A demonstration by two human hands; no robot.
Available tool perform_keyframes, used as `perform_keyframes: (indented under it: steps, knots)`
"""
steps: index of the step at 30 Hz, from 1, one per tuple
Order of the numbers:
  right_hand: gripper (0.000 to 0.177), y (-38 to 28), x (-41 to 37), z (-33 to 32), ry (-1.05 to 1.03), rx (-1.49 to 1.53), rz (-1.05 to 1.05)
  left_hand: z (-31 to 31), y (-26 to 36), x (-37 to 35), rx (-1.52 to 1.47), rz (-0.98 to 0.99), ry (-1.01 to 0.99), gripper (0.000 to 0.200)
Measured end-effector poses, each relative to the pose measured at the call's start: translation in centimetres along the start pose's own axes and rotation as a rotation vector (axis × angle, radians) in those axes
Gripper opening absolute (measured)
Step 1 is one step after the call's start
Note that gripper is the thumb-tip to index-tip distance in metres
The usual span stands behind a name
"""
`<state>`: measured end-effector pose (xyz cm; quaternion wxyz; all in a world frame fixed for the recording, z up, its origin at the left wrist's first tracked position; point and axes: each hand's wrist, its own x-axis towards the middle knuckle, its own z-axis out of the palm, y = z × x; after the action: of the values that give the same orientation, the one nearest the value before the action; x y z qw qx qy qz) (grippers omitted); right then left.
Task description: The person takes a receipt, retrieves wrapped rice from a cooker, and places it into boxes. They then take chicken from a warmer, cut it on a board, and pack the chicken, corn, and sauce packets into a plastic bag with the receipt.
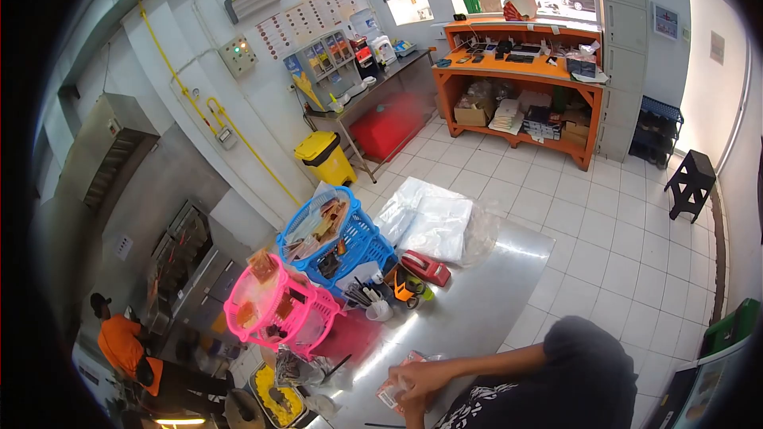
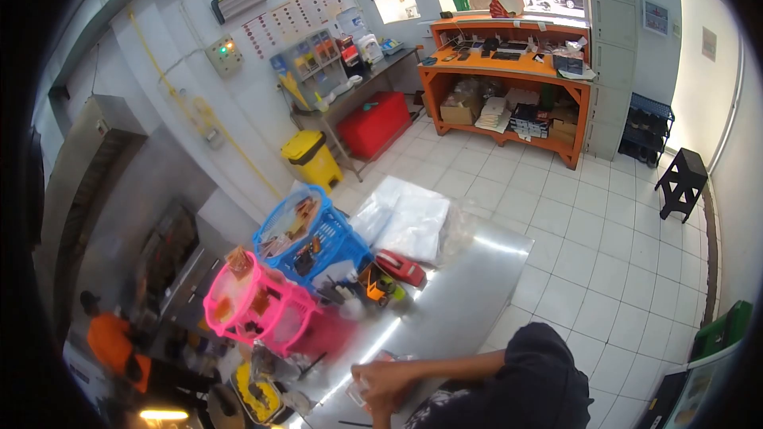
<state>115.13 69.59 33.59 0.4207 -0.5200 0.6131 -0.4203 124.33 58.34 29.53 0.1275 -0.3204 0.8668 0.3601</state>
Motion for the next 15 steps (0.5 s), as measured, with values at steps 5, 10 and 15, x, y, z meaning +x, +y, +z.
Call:
perform_keyframes:
  steps: [5,10,15]
  knots:
    - [0.078,3.6,-6.9,-6.4,0.300,0.071,0.434,-1.6,-1.8,1.7,0.055,-0.081,0.014,0.060]
    - [0.111,10.3,-5.9,-2.1,0.301,0.160,0.006,-5.0,-8.0,5.5,0.159,0.022,0.220,0.060]
    - [0.121,3.9,-3.9,-8.0,0.263,0.725,-0.233,-9.7,-13.3,4.7,0.347,0.398,0.634,0.062]
